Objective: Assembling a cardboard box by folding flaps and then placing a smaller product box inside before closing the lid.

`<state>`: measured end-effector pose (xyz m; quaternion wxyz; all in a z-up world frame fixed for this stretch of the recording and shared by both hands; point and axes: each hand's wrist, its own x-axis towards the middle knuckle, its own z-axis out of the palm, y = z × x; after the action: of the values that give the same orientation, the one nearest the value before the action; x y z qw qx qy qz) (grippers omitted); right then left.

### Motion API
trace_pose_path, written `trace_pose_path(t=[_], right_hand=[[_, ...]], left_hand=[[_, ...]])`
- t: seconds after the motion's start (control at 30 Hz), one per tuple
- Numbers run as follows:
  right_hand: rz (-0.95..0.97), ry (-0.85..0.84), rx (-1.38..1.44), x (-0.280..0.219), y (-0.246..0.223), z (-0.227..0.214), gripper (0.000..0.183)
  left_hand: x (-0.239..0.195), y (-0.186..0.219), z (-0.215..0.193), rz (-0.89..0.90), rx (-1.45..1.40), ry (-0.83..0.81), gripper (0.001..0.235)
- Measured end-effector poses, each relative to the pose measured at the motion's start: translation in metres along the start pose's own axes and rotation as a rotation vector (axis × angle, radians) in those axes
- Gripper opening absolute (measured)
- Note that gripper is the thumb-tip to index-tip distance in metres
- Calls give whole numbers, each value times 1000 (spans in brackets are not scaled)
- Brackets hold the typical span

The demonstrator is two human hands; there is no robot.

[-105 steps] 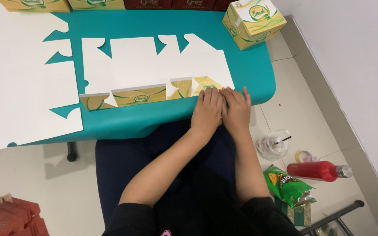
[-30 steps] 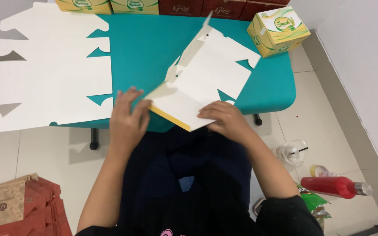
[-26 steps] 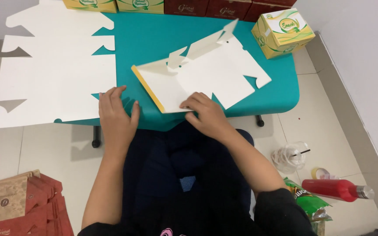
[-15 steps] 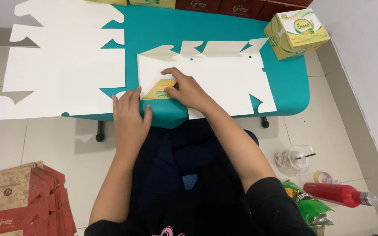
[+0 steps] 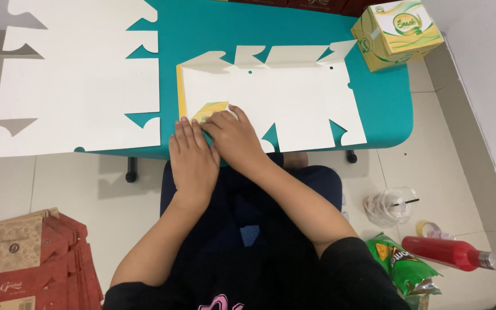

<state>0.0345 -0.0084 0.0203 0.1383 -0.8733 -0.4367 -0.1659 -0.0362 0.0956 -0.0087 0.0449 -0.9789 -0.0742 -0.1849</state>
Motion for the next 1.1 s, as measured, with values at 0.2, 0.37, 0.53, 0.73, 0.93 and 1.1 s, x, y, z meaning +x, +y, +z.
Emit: trace_pose_path(t=[0.2, 0.37, 0.53, 0.73, 0.93, 1.1], right_hand=[[24, 228, -146, -28, 2, -31, 14], [155, 138, -106, -35, 1, -38, 17], [172, 114, -75, -33, -1, -32, 28], [147, 30, -189, -24, -12, -25, 37], [135, -37, -208, -25, -5, -13, 40], [108, 53, -108, -39, -4, -21, 41]], left_hand=[[4, -1, -2, -3, 16, -31, 55], [7, 4, -18, 16, 6, -83, 53], [4, 4, 1, 27, 18, -37, 50], [2, 2, 10, -14, 40, 13, 54], [-1, 1, -7, 11, -12, -17, 51], [1, 7, -8, 20, -44, -65, 50]])
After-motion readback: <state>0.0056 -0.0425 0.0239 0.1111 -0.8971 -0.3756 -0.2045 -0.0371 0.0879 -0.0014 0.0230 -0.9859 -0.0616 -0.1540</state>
